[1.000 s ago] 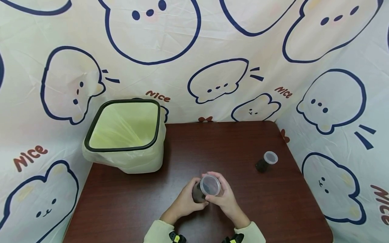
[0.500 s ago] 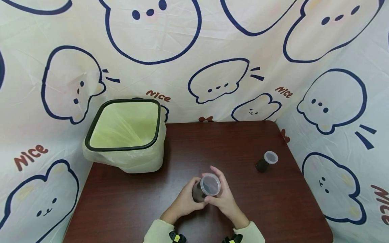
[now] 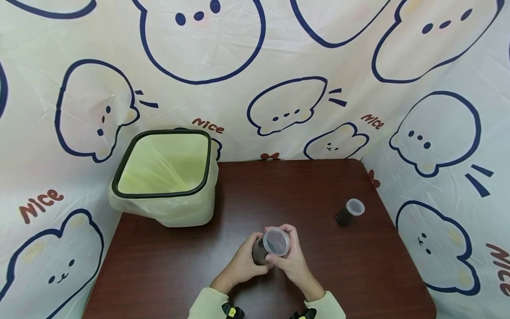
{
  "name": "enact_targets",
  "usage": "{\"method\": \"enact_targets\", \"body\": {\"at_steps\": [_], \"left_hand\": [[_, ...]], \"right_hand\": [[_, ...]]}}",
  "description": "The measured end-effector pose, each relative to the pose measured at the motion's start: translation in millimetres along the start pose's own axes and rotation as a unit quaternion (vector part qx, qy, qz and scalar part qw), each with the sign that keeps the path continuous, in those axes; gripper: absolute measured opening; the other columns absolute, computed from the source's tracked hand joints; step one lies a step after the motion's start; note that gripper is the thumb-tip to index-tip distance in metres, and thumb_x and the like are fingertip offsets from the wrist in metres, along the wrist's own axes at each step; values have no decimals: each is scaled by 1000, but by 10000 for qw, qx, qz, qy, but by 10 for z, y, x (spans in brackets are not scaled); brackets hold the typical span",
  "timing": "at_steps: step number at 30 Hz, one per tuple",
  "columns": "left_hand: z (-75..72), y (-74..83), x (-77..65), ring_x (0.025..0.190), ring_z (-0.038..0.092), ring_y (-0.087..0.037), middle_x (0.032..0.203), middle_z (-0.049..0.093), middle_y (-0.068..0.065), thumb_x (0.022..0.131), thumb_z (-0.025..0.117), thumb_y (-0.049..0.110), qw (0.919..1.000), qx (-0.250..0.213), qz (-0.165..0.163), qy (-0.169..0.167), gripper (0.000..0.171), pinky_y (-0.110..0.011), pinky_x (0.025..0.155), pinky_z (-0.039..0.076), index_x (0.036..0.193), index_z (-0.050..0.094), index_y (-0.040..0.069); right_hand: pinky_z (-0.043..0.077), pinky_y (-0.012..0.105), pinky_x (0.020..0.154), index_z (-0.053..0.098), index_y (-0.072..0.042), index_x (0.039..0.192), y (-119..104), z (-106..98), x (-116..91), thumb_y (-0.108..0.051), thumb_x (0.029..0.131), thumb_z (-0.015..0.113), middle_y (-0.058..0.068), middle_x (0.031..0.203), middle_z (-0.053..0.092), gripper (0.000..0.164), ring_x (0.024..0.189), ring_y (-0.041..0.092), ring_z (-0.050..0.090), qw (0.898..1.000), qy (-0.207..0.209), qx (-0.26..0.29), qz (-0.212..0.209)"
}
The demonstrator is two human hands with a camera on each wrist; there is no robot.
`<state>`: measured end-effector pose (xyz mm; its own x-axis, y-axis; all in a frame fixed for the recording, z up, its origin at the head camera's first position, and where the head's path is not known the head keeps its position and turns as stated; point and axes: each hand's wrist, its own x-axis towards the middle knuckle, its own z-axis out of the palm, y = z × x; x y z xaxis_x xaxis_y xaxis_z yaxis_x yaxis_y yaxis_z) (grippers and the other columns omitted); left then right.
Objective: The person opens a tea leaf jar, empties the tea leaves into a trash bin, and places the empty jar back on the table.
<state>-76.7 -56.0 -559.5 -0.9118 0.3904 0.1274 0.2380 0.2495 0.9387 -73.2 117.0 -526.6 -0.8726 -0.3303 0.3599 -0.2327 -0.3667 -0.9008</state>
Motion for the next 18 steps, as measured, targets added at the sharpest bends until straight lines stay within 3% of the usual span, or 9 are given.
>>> {"method": "enact_targets", "body": {"at_steps": [18], "left_hand": [[-11, -13, 4, 98, 55, -12, 113, 58, 7, 70, 81, 18, 9996, -242, -94, -92, 65, -31, 86, 43, 123, 44, 21]], "right_hand": [[35, 40, 101, 24, 14, 126, -32, -15, 19, 3, 78, 72, 38, 132, 38, 68, 124, 35, 40, 9998, -22, 152, 118]]}}
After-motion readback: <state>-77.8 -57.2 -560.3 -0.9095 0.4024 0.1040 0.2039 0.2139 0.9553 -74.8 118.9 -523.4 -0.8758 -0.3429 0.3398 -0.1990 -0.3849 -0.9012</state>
